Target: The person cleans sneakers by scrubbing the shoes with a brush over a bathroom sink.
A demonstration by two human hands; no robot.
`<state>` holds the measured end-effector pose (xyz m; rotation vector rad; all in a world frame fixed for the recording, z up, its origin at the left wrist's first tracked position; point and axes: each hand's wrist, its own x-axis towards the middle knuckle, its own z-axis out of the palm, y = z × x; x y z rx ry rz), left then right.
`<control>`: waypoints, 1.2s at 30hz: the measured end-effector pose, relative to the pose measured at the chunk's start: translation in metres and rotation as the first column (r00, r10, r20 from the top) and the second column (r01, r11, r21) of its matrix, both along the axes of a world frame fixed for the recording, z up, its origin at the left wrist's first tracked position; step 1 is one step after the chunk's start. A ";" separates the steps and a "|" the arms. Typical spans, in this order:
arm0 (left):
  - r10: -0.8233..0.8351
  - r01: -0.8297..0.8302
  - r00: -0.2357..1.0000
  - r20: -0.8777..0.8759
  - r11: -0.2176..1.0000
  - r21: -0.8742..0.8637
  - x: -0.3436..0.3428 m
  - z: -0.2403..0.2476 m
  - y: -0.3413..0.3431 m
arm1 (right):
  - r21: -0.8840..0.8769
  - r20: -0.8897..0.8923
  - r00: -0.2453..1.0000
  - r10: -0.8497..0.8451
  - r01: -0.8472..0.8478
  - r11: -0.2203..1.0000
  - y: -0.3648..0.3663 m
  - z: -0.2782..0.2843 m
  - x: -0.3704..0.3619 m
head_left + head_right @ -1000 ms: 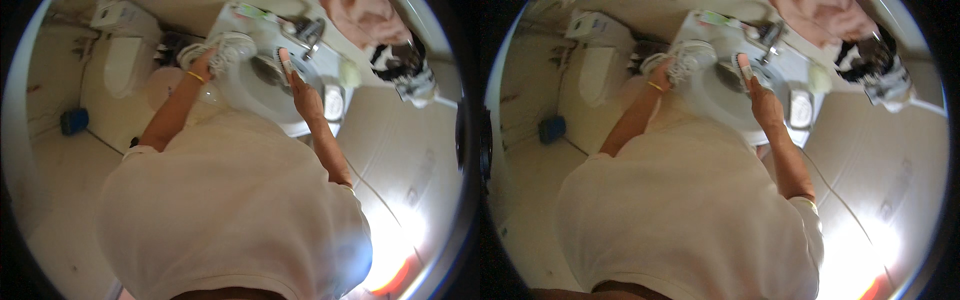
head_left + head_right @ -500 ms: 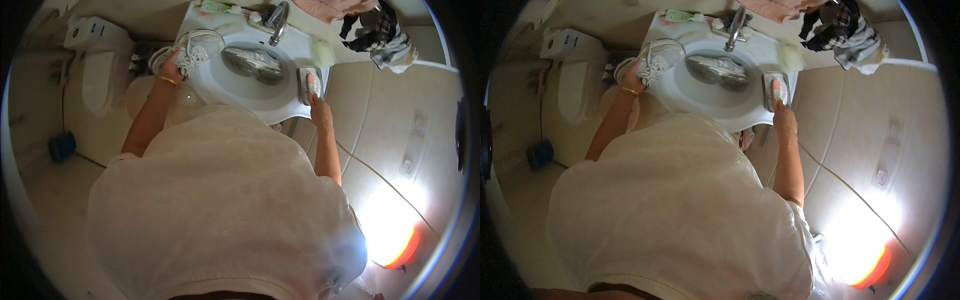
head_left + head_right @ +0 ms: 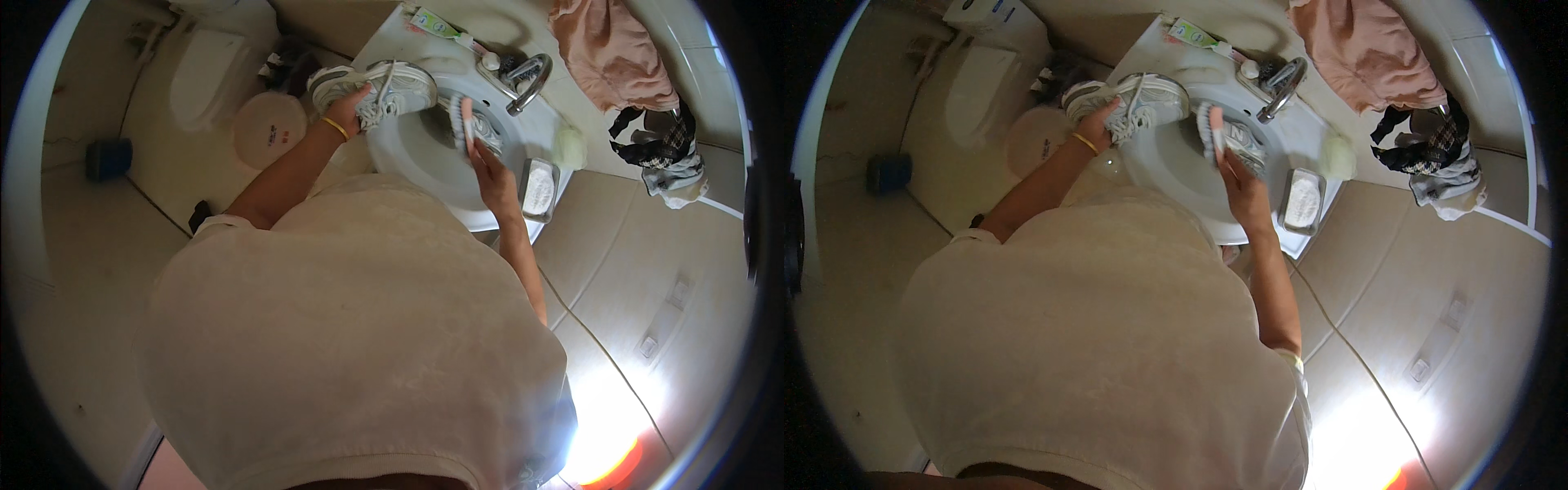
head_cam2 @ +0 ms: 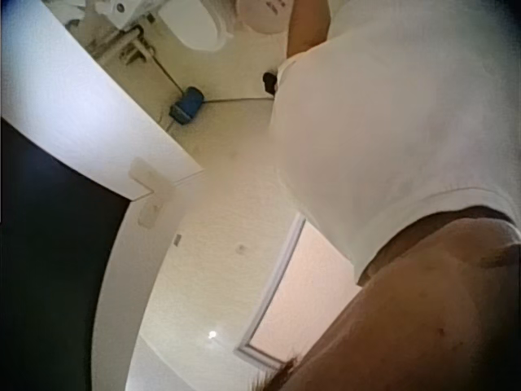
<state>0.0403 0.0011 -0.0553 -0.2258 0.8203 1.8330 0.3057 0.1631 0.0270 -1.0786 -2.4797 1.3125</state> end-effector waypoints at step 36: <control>-0.087 0.075 0.993 -0.077 0.987 -0.144 0.011 -0.011 0.000 | 0.461 0.345 0.807 0.479 -0.591 0.662 -0.035 0.013 -0.119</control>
